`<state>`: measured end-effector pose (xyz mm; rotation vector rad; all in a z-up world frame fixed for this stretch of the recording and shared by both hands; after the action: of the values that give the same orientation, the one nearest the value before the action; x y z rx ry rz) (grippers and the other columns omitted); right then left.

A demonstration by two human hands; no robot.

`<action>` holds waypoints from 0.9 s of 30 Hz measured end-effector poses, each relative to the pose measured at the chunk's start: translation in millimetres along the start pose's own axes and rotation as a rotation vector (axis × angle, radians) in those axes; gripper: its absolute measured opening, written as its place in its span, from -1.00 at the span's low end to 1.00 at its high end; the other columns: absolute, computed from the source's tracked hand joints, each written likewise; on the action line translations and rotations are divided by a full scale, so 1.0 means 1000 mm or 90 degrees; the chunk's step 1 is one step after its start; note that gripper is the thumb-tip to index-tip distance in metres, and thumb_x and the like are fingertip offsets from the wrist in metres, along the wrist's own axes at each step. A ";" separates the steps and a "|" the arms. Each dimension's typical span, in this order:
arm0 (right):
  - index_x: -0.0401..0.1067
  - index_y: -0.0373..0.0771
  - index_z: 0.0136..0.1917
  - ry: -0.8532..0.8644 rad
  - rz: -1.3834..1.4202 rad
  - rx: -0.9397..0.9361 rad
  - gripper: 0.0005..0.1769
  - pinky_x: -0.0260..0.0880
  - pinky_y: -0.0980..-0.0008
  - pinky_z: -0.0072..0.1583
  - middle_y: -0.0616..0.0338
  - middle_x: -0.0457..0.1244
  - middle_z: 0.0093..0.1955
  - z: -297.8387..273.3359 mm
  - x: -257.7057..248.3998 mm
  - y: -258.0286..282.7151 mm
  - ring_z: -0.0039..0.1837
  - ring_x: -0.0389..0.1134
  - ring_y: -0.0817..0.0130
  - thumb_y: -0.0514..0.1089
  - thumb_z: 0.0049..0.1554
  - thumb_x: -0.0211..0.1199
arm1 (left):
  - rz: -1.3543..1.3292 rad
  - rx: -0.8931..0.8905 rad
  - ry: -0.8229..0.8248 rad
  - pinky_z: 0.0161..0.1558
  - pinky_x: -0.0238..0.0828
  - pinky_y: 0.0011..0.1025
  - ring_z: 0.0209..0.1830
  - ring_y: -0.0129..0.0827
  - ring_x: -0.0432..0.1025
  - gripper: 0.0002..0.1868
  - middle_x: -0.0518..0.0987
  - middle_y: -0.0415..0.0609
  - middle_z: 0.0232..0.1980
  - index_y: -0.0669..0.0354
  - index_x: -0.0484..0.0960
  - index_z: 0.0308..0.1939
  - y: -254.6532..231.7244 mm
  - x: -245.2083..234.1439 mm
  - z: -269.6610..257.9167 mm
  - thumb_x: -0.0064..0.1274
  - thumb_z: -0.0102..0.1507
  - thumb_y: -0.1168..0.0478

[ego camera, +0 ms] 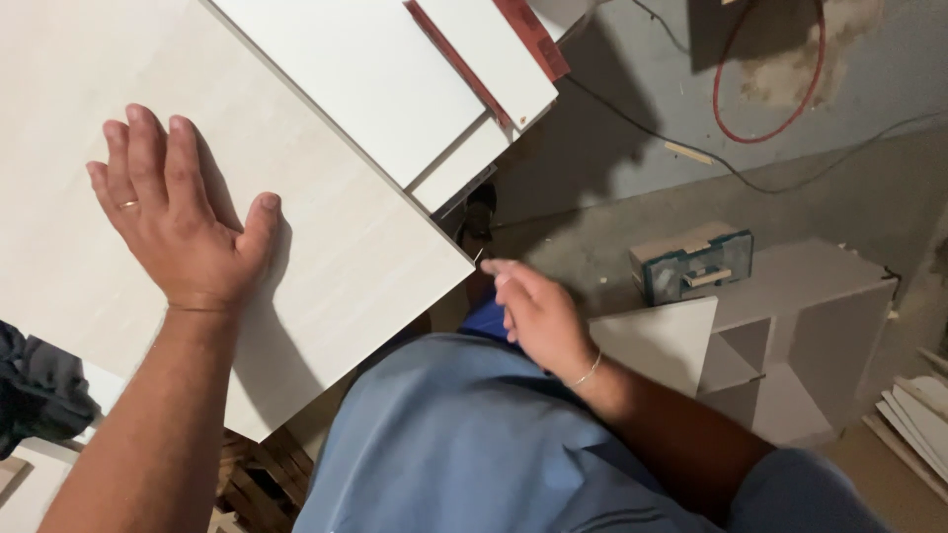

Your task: Apply and trim edge banding on wooden boards using a utility knife and sanding block

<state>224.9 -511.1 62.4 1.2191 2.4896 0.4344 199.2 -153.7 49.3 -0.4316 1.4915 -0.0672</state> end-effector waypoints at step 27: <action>0.50 -0.25 -0.07 0.154 0.185 -0.106 -0.77 0.42 0.54 -0.04 0.20 0.43 0.00 0.103 0.004 -0.045 -0.12 0.32 0.56 -0.12 0.27 0.08 | 0.032 0.040 0.012 0.55 -0.19 0.36 0.66 0.28 -0.09 -0.12 0.07 0.31 0.64 0.44 0.26 0.59 -0.016 -0.003 0.006 -0.13 0.46 -0.26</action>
<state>234.7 -521.8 -49.4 1.5420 2.4095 0.8931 207.9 -166.6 57.5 -0.3434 1.5133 -0.0777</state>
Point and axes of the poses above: each hand's wrist, its own z-axis towards the middle knuckle, its own x-axis out of the palm, y = z × x, the point moved 3 cm from there along z, towards the middle knuckle
